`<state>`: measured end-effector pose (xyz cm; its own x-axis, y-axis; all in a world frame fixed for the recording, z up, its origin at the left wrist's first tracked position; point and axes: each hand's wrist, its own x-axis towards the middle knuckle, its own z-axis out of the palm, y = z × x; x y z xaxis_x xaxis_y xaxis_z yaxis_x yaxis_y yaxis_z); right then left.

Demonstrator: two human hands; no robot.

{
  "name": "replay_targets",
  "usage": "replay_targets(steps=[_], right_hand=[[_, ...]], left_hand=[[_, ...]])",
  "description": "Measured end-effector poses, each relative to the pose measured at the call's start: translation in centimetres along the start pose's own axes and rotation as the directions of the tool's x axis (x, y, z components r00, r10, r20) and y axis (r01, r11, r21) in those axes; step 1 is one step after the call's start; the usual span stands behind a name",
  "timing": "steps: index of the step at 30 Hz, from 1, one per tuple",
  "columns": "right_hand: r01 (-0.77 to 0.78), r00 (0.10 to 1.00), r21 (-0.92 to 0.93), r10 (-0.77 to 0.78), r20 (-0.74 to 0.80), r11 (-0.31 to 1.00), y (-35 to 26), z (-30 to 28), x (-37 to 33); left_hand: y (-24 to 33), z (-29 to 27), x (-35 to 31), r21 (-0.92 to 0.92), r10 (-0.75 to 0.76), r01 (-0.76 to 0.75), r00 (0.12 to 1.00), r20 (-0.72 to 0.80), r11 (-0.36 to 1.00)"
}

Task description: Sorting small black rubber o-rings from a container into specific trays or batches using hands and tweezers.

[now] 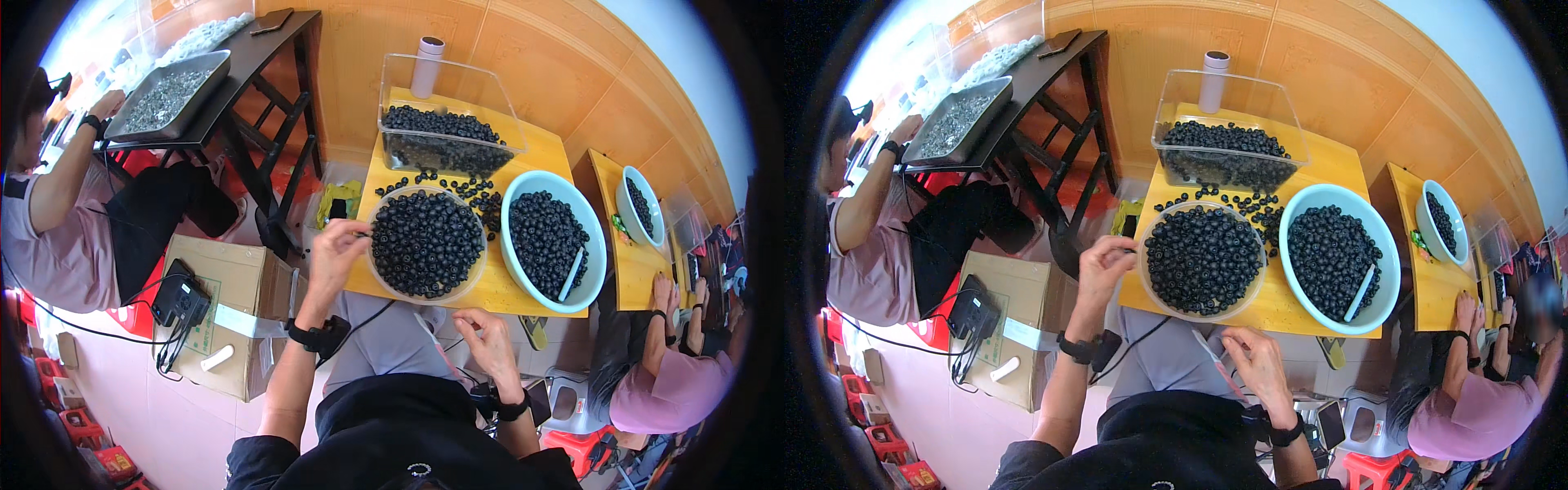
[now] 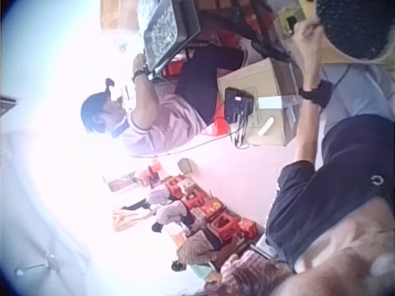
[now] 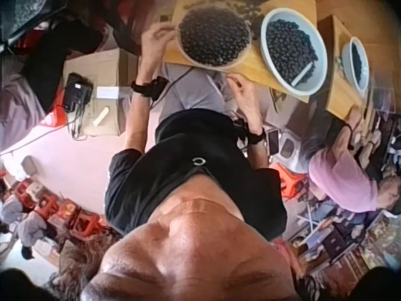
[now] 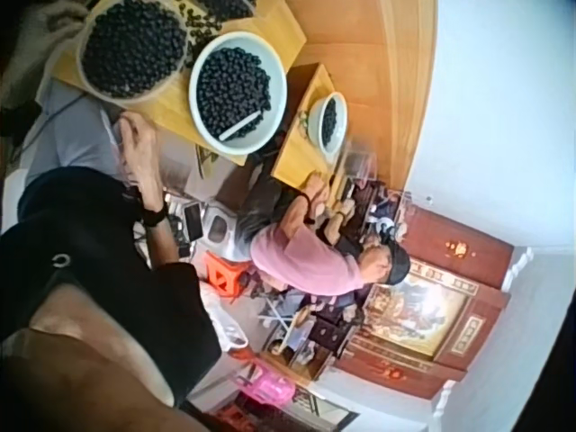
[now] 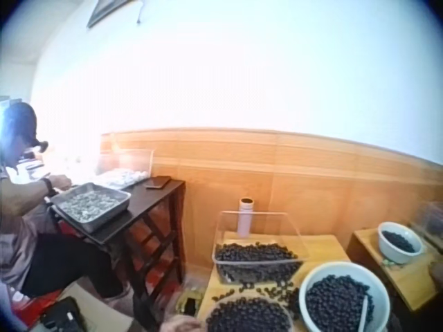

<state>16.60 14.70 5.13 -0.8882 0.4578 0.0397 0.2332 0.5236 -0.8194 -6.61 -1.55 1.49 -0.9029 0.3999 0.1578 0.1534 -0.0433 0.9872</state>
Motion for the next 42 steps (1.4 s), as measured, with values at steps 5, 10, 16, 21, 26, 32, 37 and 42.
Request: replay_targets(steps=[5, 10, 16, 21, 26, 32, 37, 42], right_hand=[[-0.144, 0.965, 0.104, 0.163, -0.207, 0.984, 2.8, 0.1, 1.5], [-0.082, 0.951, -0.081, 0.054, -0.305, 0.993, 8.7, 1.1, 4.9], [-0.448, 0.886, 0.383, 0.459, 0.068, 0.808, 7.2, 0.6, 8.7], [-0.299, 0.943, 0.343, 0.33, -0.035, 0.89, 7.5, 1.6, 7.8], [-0.059, 0.965, 0.181, 0.103, -0.242, 0.982, 6.5, 1.8, 4.3], [-0.249, 0.953, 0.376, 0.294, -0.066, 0.892, 4.1, 1.5, 5.4], [-0.292, 0.953, 0.404, 0.298, 0.048, 0.867, 4.8, 3.1, 5.8], [-0.408, 0.912, 0.469, 0.371, 0.174, 0.783, 5.5, 2.5, 5.8]], left_hand=[[2.2, 3.2, -0.3, 0.112, 0.043, -0.049, 0.998, 0.05, 0.993], [-3.5, 2.7, -1.0, 0.529, 0.011, 0.066, 0.99, -0.141, 0.846], [-6.8, 2.9, -0.7, 0.347, -0.249, 0.215, 0.967, 0.056, 0.913], [-6.8, 2.7, -1.3, 0.219, -0.085, 0.075, 0.996, 0.035, 0.973], [-6.3, 2.3, -3.8, 0.138, 0.013, -0.011, 1.0, -0.013, 0.99], [-3.1, 1.2, -3.9, 0.189, -0.072, 0.076, 0.997, -0.031, 0.979], [-3.0, -0.2, -4.9, 0.236, -0.069, 0.078, 0.997, -0.046, 0.969], [-2.2, -0.4, -5.8, 0.054, -0.302, 0.303, 0.953, -0.032, 0.951]])
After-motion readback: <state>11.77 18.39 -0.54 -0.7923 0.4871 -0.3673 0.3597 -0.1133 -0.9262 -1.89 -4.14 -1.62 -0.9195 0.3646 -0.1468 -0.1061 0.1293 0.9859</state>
